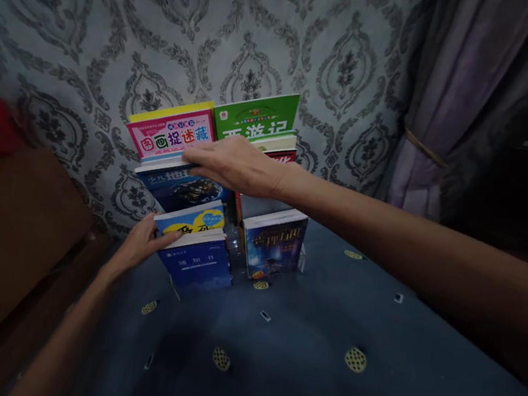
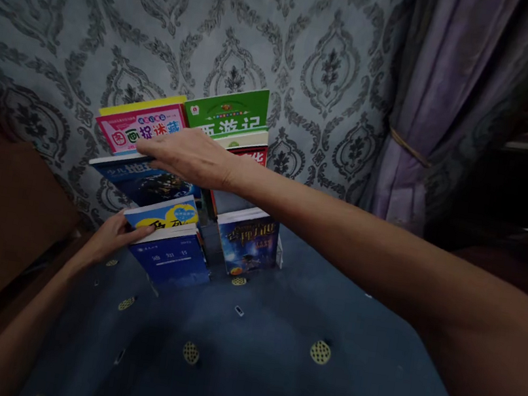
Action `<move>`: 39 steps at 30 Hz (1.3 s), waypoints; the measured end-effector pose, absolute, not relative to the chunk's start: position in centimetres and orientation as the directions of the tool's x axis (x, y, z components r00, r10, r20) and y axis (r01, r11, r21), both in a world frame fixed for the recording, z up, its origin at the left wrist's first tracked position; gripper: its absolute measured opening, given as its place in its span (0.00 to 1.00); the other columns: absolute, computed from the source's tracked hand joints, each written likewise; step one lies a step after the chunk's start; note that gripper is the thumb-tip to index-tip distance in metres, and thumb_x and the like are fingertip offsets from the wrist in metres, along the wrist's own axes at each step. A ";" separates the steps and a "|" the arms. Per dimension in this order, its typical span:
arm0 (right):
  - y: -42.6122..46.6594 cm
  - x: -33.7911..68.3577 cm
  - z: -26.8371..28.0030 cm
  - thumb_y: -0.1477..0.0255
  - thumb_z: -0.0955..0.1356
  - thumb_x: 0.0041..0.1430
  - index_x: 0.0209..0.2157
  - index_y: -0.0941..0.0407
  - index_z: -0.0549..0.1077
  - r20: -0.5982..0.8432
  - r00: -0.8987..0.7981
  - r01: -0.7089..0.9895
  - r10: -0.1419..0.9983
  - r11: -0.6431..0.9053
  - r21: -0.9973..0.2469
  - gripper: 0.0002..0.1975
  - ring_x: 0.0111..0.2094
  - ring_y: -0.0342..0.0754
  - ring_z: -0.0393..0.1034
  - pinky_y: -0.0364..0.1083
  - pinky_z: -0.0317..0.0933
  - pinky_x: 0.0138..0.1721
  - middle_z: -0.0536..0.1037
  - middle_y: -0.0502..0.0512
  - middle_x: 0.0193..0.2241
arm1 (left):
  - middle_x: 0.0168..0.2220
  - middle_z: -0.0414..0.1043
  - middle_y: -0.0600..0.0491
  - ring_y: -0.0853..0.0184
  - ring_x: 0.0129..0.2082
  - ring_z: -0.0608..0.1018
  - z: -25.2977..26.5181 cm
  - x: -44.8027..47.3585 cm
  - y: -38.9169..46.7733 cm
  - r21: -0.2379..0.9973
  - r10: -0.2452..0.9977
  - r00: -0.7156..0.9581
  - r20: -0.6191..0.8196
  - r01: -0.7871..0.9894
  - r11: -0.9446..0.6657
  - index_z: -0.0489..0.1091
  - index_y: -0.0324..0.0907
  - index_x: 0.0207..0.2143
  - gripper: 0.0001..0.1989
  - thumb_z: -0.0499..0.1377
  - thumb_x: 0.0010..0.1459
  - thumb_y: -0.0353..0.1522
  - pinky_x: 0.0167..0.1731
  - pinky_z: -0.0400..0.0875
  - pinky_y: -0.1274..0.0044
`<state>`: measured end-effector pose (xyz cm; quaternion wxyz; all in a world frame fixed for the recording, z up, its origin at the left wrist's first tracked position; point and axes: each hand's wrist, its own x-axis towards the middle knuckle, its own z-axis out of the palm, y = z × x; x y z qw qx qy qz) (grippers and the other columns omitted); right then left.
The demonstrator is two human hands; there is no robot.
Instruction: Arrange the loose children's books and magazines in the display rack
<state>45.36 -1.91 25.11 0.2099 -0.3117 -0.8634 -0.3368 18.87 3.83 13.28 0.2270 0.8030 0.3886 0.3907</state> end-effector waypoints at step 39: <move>-0.2 39.6 11.3 0.56 0.60 0.70 0.51 0.53 0.71 0.722 0.266 0.220 0.639 0.689 -0.691 0.19 0.53 0.53 0.72 0.55 0.63 0.57 0.78 0.60 0.50 | 0.44 0.75 0.50 0.62 0.44 0.78 8.8 19.2 3.9 0.749 0.774 0.288 0.564 0.218 -0.626 0.64 0.42 0.48 0.20 0.62 0.60 0.43 0.45 0.72 0.73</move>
